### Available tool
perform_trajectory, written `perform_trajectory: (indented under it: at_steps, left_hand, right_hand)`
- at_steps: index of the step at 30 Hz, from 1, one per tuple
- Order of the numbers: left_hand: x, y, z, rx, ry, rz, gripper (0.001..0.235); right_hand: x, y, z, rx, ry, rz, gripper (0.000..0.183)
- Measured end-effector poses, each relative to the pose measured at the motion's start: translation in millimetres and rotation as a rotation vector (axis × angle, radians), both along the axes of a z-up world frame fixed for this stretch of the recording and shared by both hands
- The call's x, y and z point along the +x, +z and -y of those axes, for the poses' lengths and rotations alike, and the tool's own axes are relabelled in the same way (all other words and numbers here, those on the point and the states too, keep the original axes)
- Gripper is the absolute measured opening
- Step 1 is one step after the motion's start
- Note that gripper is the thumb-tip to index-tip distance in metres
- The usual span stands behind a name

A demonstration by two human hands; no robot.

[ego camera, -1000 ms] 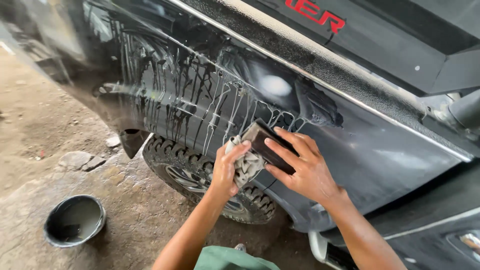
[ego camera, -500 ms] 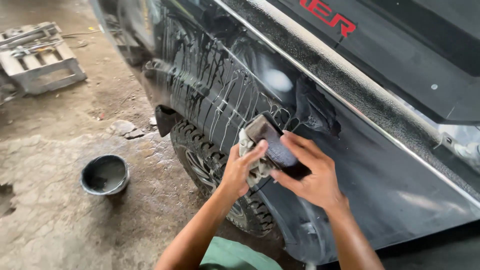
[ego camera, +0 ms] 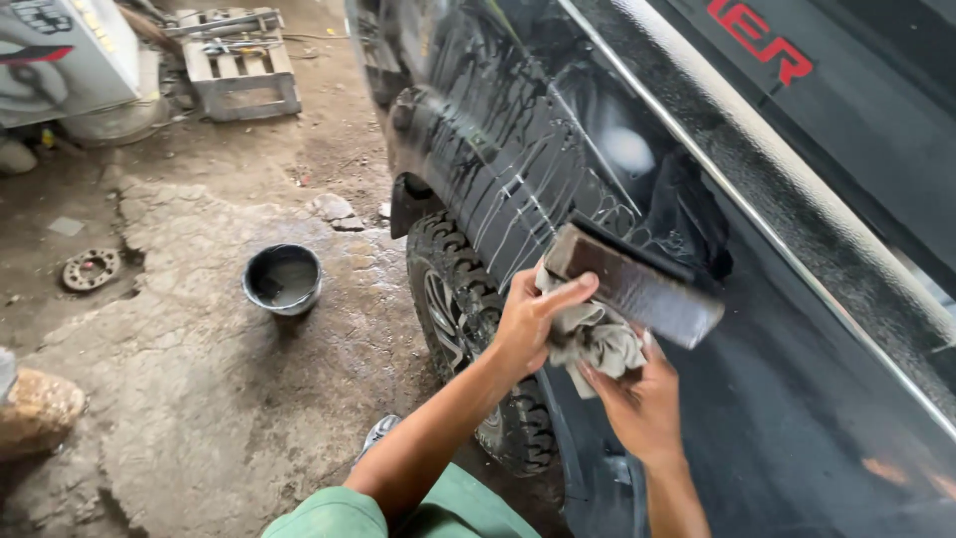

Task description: The person sands the rear bumper of a black pickup truck using a sanding block and a cloth. They repeatedly wipe the surface with the cloth and sand specific areas, occasionally dipping the sanding block into a bucket of water.

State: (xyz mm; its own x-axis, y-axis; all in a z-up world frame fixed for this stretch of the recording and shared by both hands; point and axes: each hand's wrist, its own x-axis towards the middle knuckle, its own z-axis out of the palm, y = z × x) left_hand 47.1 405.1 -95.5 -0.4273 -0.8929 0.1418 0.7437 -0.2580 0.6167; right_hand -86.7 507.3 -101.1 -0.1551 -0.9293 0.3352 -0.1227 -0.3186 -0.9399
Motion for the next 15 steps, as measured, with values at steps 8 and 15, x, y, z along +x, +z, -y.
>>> perform_trajectory:
  at_steps: [8,15]
  left_hand:
    - [30,31,79,-0.022,0.088,-0.075,0.045]
    - [85,21,186,-0.535,0.05,0.266,0.036]
  right_hand:
    - [-32,32,-38,0.194,-0.106,-0.238,0.065]
    - [-115,52,-57,-0.001,-0.383,-0.491,0.063]
